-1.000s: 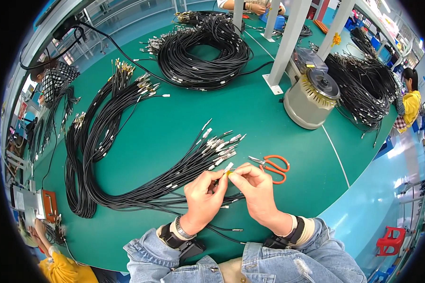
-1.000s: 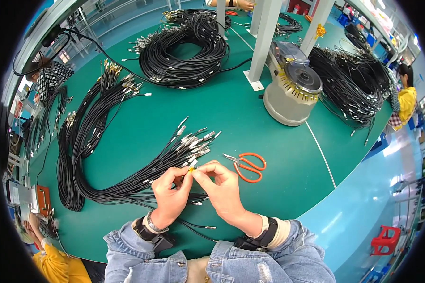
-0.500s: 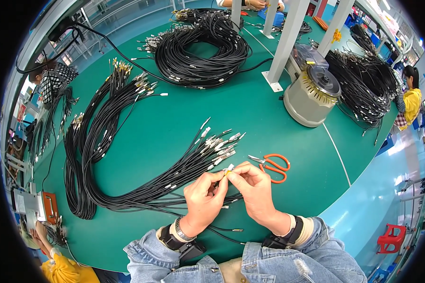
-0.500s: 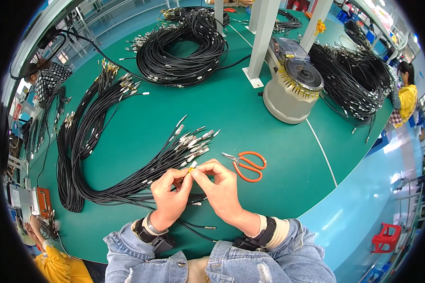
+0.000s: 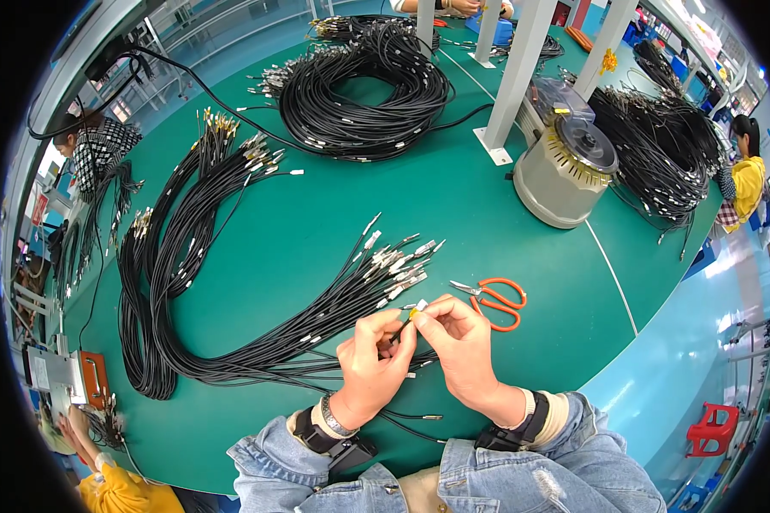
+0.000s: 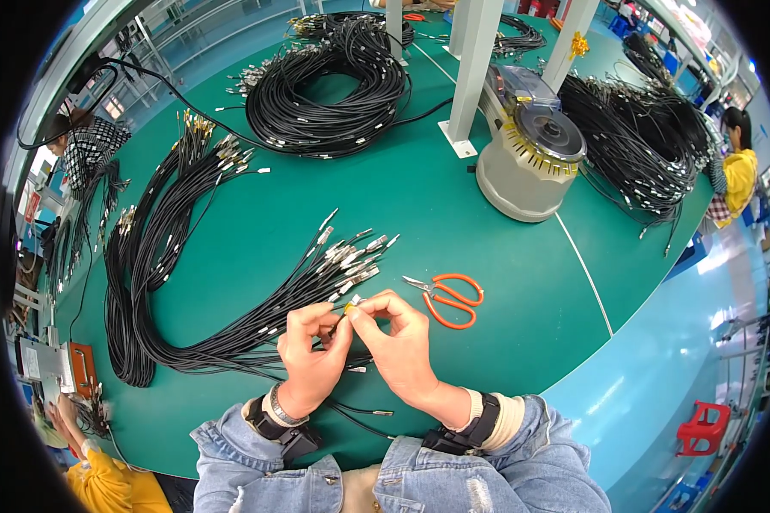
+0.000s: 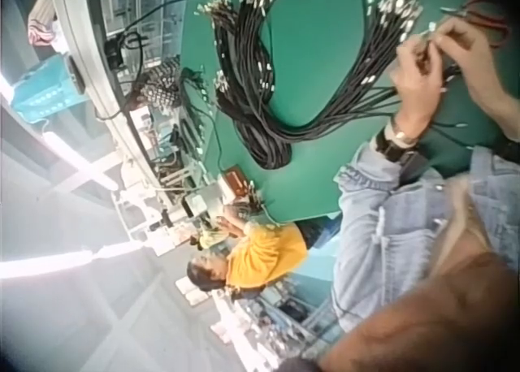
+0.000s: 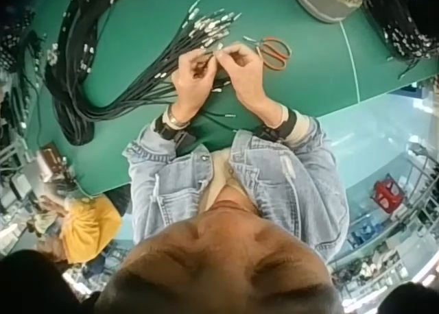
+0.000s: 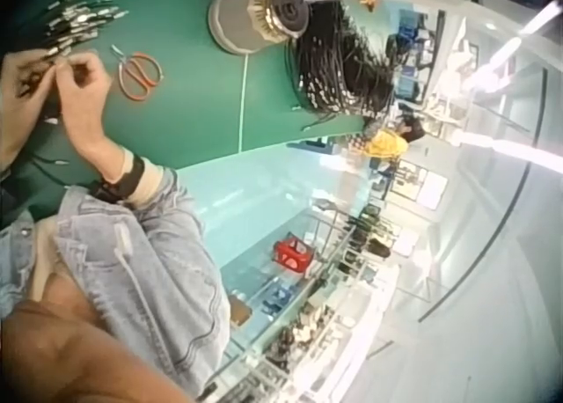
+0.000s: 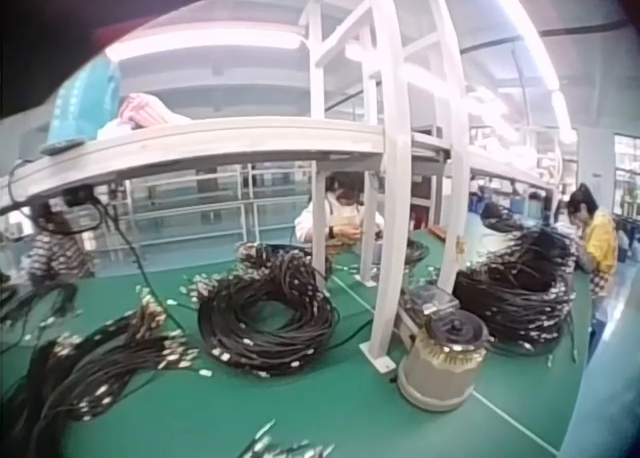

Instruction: The person picks up a cable, slides a yellow sleeve onto the connector, and presses it into place by hand before using shears to trim the end.

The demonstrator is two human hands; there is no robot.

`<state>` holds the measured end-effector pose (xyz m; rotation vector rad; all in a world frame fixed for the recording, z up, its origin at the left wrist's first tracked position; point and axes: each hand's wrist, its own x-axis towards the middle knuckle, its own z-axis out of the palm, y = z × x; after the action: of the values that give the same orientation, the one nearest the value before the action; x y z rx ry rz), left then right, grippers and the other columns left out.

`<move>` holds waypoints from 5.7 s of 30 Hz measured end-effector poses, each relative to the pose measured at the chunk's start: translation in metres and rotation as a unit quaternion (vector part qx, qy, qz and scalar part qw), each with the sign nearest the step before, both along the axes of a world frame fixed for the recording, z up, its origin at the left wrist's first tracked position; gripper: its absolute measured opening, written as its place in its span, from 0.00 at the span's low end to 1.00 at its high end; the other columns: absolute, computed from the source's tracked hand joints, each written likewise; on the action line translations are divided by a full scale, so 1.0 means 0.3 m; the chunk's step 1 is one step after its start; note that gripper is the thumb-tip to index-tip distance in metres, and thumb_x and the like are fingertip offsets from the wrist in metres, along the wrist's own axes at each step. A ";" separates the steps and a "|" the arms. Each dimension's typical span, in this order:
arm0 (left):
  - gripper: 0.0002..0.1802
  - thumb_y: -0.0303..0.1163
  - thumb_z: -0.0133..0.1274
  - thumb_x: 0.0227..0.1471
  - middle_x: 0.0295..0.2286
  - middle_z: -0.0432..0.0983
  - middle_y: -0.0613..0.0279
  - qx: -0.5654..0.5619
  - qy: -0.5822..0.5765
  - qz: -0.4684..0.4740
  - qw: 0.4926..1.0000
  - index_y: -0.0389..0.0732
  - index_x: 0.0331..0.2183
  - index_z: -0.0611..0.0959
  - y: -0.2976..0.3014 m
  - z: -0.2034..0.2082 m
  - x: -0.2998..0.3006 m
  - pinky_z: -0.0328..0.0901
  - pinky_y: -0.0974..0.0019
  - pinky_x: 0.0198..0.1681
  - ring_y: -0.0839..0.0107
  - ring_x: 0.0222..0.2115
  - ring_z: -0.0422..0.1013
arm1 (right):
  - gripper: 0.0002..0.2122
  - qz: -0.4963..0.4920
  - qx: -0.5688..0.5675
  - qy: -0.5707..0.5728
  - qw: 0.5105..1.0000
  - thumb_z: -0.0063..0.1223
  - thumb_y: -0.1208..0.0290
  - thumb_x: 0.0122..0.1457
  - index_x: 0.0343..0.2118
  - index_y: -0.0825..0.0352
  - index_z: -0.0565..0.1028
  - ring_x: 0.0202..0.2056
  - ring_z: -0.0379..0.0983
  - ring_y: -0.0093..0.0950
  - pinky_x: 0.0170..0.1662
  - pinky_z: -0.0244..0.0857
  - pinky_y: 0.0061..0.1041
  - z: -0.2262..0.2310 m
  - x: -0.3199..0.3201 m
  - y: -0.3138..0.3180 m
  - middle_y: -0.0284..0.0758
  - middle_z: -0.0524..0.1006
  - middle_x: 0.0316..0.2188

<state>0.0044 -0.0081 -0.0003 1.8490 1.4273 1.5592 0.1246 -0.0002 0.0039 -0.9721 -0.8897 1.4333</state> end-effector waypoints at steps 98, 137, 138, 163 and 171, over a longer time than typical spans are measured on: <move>0.07 0.22 0.54 0.49 0.23 0.77 0.62 -0.175 0.014 -0.146 0.974 0.32 0.33 0.77 0.020 0.100 -0.057 0.68 0.73 0.29 0.74 0.24 0.75 | 0.05 0.126 0.061 -0.036 0.989 0.52 0.77 0.57 0.34 0.71 0.73 0.35 0.71 0.21 0.41 0.66 0.21 0.003 0.096 0.048 0.33 0.75 0.32; 0.09 0.23 0.61 0.43 0.24 0.79 0.63 -0.219 0.029 -0.126 0.967 0.36 0.31 0.82 0.002 0.074 -0.064 0.65 0.79 0.25 0.80 0.24 0.74 | 0.05 0.225 0.003 -0.163 0.961 0.50 0.74 0.58 0.32 0.71 0.74 0.31 0.69 0.17 0.33 0.63 0.18 0.036 0.189 0.073 0.30 0.74 0.26; 0.08 0.23 0.61 0.43 0.24 0.79 0.63 -0.218 0.025 -0.128 0.967 0.36 0.31 0.81 0.002 0.073 -0.059 0.66 0.78 0.26 0.80 0.24 0.74 | 0.06 0.227 0.008 -0.169 0.959 0.50 0.74 0.58 0.32 0.71 0.74 0.30 0.69 0.17 0.33 0.63 0.18 0.039 0.189 0.073 0.29 0.74 0.26; 0.07 0.22 0.61 0.44 0.24 0.79 0.61 -0.211 -0.051 -0.145 0.965 0.34 0.30 0.82 0.004 0.070 -0.013 0.65 0.80 0.23 0.81 0.25 0.74 | 0.05 0.222 0.020 -0.177 0.959 0.54 0.76 0.55 0.32 0.72 0.76 0.33 0.70 0.17 0.35 0.64 0.18 0.040 0.203 0.065 0.32 0.76 0.30; 0.08 0.22 0.62 0.41 0.21 0.78 0.63 -0.140 0.034 -0.121 0.982 0.36 0.29 0.84 0.008 0.070 -0.008 0.59 0.79 0.18 0.82 0.19 0.69 | 0.05 0.219 0.042 -0.168 0.960 0.54 0.75 0.56 0.30 0.71 0.76 0.29 0.70 0.16 0.32 0.64 0.17 0.040 0.205 0.066 0.31 0.76 0.26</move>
<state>0.0020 -0.0058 0.0207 1.8389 1.3152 1.1262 0.1862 0.0194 0.0158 -1.0106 -1.4778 1.6038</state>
